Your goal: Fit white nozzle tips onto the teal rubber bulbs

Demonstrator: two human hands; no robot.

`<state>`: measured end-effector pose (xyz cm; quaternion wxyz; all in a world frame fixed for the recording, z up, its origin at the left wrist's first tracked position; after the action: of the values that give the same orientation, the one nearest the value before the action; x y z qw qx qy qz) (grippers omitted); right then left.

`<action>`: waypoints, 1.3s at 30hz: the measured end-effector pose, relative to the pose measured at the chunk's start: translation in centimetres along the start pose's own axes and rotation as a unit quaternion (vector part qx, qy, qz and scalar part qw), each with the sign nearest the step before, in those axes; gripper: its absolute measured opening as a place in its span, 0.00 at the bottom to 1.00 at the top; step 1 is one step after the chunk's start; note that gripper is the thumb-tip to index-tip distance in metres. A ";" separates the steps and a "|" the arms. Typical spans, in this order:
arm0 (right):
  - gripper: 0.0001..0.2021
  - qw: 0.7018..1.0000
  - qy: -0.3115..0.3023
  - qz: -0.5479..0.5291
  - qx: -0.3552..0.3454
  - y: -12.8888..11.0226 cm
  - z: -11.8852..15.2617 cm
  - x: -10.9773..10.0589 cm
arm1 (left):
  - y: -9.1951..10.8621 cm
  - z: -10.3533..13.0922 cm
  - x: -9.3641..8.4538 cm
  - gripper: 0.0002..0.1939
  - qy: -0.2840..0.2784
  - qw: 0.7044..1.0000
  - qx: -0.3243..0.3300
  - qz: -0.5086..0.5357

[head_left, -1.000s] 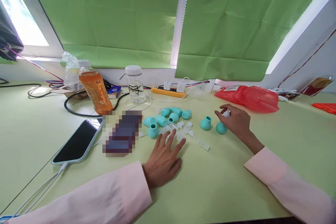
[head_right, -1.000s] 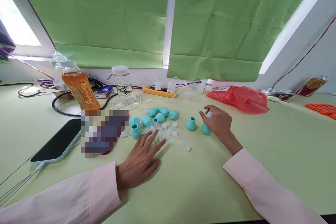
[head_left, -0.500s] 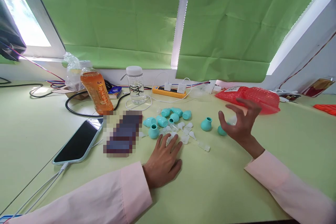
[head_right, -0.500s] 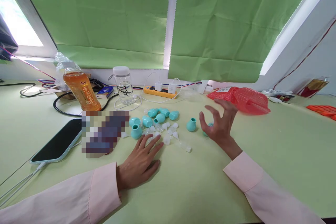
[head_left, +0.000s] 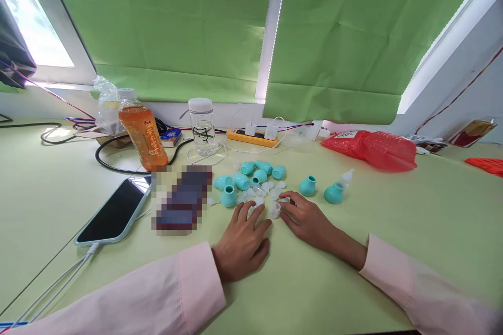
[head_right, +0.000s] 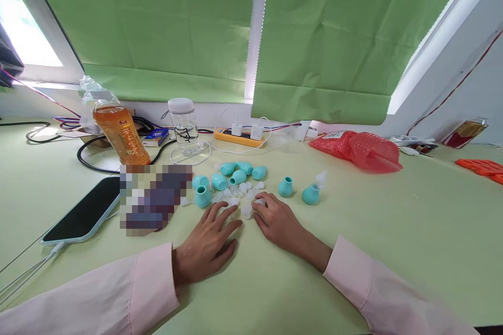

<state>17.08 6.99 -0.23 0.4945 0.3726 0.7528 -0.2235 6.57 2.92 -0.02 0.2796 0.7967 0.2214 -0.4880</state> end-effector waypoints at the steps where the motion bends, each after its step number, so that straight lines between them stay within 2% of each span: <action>1: 0.11 1.000 0.001 -0.001 0.009 0.2 0.0 0.1 | 0.1 0.0 0.0 0.17 0.002 1.000 0.004 0.000; 9: 0.10 0.998 0.002 0.001 0.057 0.9 -0.1 0.6 | 0.3 0.0 -0.3 0.17 0.014 1.000 0.019 0.002; 17: 0.08 0.997 0.033 0.032 0.068 1.5 0.1 0.2 | 0.3 0.0 -0.3 0.16 0.016 1.000 0.019 0.005; 25: 0.10 0.997 0.011 0.048 0.062 1.2 0.0 0.2 | 0.4 0.1 -0.6 0.15 0.021 1.000 0.020 0.008; 31: 0.11 0.995 0.048 0.041 0.073 1.2 0.2 -0.2 | 0.5 0.0 -0.7 0.15 0.020 0.999 0.027 0.005; 39: 0.14 0.991 0.067 0.088 0.079 0.9 0.2 -0.8 | 0.5 0.1 -0.5 0.16 0.008 1.000 0.024 0.001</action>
<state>18.08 7.13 0.39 0.4295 0.4895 0.7285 -0.2128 6.59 2.47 0.55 0.2596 0.8073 0.2109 -0.4862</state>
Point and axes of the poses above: each hand's wrist, its own z-axis away from the middle knuckle, its own x-axis out of the palm, y = z × x, the point moved 8 cm from there along -z, towards the middle knuckle, and after that the axes turned 6 degrees about z, right-handed, at the moved point
